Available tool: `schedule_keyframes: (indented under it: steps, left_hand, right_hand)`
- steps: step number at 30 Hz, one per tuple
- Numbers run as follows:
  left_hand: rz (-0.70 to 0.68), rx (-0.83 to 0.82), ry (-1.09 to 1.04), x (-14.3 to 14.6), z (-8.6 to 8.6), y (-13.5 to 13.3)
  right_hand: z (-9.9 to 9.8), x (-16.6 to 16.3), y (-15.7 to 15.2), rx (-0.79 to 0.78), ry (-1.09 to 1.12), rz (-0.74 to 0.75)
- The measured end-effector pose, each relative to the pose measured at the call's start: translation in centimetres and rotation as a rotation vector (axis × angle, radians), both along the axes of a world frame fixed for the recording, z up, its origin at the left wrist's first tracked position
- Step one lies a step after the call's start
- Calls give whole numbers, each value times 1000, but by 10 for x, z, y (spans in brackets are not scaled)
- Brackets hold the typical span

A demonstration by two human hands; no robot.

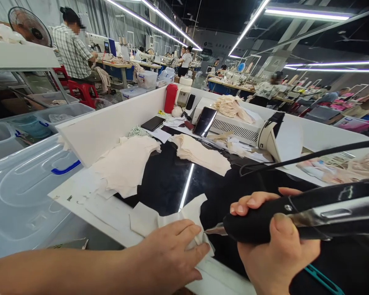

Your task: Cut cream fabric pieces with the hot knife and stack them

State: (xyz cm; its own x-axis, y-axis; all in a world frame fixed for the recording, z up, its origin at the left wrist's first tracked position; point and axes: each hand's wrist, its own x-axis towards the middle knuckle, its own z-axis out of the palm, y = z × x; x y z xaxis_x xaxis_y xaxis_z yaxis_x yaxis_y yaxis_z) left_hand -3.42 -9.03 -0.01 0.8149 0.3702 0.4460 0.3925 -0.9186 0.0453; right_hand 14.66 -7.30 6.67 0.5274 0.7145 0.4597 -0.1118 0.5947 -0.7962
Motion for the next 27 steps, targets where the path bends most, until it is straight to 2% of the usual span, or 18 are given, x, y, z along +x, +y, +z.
schedule_keyframes:
  steps: [9, 19, 27]
  left_hand:
    - [-148, -55, 9, 0, 8, 36]
    - [-152, -152, -12, -14, -1, 49]
    - [-150, -172, -17, -15, -3, 49]
  right_hand:
    - [-1, -2, 0, 12, 9, 10]
    - [-2, -3, 0, 23, -1, 2]
    - [1, -2, 6, 26, 32, -29]
